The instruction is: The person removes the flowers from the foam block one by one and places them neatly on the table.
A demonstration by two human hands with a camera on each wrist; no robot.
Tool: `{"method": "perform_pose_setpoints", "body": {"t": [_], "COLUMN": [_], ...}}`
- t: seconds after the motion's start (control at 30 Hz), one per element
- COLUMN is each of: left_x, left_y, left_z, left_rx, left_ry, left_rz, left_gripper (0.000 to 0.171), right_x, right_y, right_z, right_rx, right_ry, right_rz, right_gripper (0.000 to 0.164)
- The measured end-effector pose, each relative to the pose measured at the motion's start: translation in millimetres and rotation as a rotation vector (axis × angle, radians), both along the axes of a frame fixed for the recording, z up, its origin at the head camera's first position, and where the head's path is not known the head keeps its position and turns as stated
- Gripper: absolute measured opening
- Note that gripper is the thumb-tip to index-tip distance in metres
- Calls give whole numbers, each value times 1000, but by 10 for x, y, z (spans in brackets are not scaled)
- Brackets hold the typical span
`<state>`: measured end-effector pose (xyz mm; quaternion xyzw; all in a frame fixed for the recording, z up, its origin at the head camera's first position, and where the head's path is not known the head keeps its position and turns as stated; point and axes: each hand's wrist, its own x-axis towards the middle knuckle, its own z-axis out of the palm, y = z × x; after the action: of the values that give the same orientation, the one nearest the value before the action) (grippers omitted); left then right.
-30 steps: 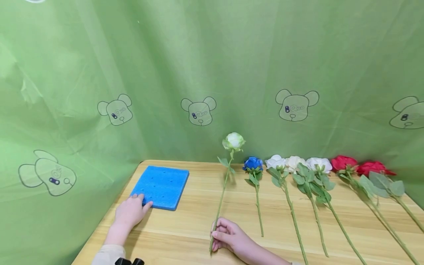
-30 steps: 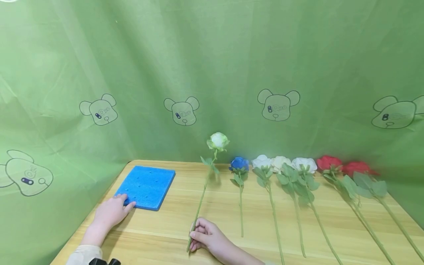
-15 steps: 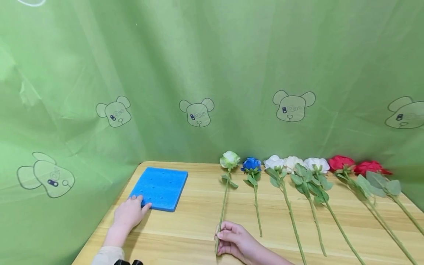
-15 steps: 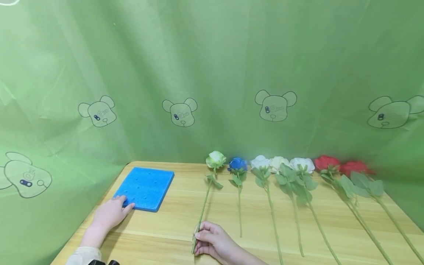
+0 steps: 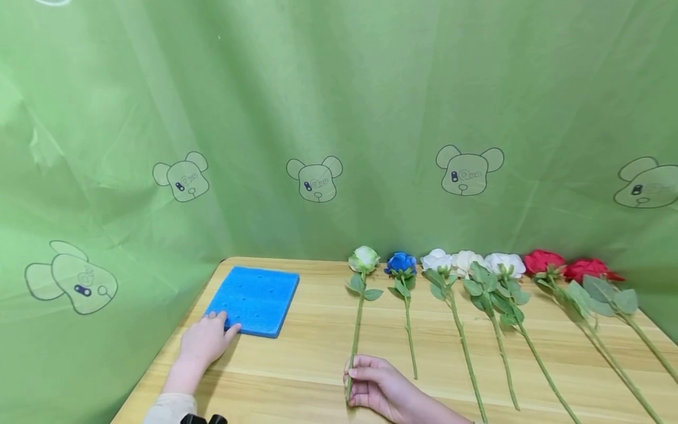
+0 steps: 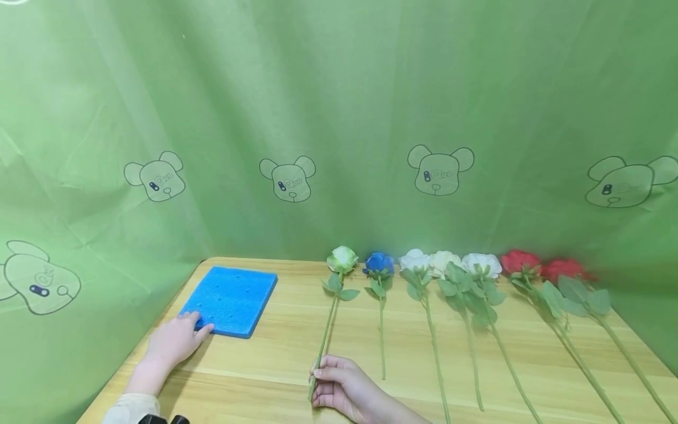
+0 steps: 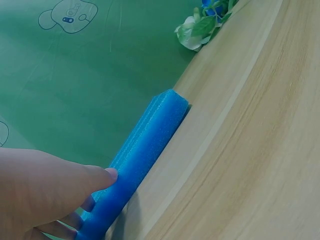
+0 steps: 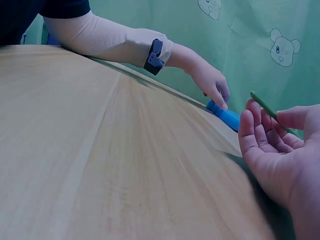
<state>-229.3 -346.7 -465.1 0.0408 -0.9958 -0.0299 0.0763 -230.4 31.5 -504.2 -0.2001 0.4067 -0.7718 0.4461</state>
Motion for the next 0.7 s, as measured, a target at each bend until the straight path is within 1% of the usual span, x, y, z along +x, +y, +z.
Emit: {"method": "perform_pose_setpoints", "body": {"t": [0.1, 0.23, 0.43, 0.7], "left_x": [1, -5, -9, 12], "left_y": [-1, 5, 7, 16], "left_z": [12, 19, 6, 37], "left_rx": [-2, 3, 10, 8], "left_ry": [-4, -12, -13, -8], "left_rz": [-2, 1, 6, 3], "left_gripper": [57, 57, 58, 58], "right_x": [-9, -6, 15, 4], "right_y": [3, 31, 111, 143], "right_z": [-7, -7, 14, 42], "right_rx": [-16, -15, 56, 177], "right_ry": [-30, -38, -53, 28], "right_rz": [15, 35, 28, -19], "right_gripper": [20, 22, 18, 7]}}
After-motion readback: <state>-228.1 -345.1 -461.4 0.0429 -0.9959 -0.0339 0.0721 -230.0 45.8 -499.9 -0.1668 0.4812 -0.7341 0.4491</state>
